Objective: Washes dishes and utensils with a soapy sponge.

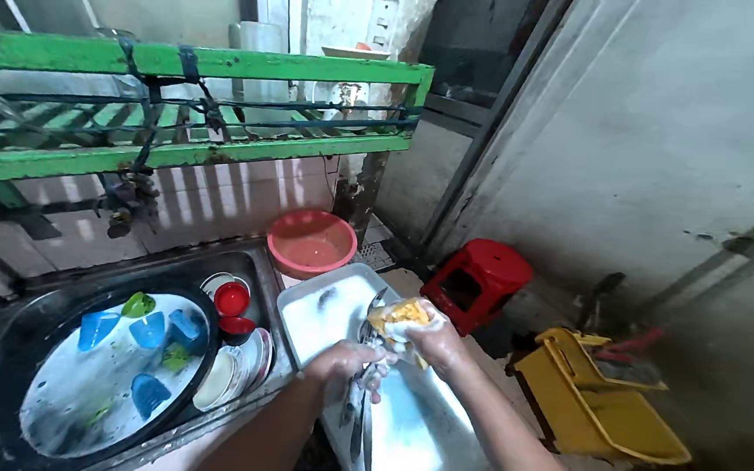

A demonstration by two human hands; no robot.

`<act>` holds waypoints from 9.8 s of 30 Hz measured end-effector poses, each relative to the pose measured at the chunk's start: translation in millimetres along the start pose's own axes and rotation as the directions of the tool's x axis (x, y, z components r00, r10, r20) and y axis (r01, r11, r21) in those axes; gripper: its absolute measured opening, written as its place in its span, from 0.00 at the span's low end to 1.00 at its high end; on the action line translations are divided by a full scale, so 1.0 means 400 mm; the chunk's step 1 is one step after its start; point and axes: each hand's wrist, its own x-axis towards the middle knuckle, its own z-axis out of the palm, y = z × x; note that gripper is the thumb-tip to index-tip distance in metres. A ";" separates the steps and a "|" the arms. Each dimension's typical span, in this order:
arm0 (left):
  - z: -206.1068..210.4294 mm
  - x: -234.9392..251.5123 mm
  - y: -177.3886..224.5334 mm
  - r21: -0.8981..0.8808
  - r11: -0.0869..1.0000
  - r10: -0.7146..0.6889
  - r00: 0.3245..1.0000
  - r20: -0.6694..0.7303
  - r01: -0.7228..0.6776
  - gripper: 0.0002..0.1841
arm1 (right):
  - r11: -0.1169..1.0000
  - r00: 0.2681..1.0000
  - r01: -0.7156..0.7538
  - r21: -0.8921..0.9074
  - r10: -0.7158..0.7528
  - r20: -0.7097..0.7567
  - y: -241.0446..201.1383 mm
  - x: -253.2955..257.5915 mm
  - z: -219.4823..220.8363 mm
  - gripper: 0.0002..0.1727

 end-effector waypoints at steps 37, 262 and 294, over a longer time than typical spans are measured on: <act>-0.009 0.015 -0.009 -0.050 0.987 0.161 0.974 0.161 -0.155 0.16 | 0.984 0.973 0.098 -0.146 -0.064 0.222 -0.198 -0.029 -0.110 0.27; 0.019 -0.023 -0.019 -0.250 0.927 0.216 0.944 -0.250 -0.279 0.08 | 0.970 0.976 0.165 0.181 -0.134 -0.174 0.057 0.017 0.026 0.22; 0.018 -0.004 -0.023 -0.093 0.959 0.200 0.871 -0.448 -0.268 0.11 | 0.979 0.967 0.165 -0.117 -0.184 -0.178 0.002 0.090 0.066 0.21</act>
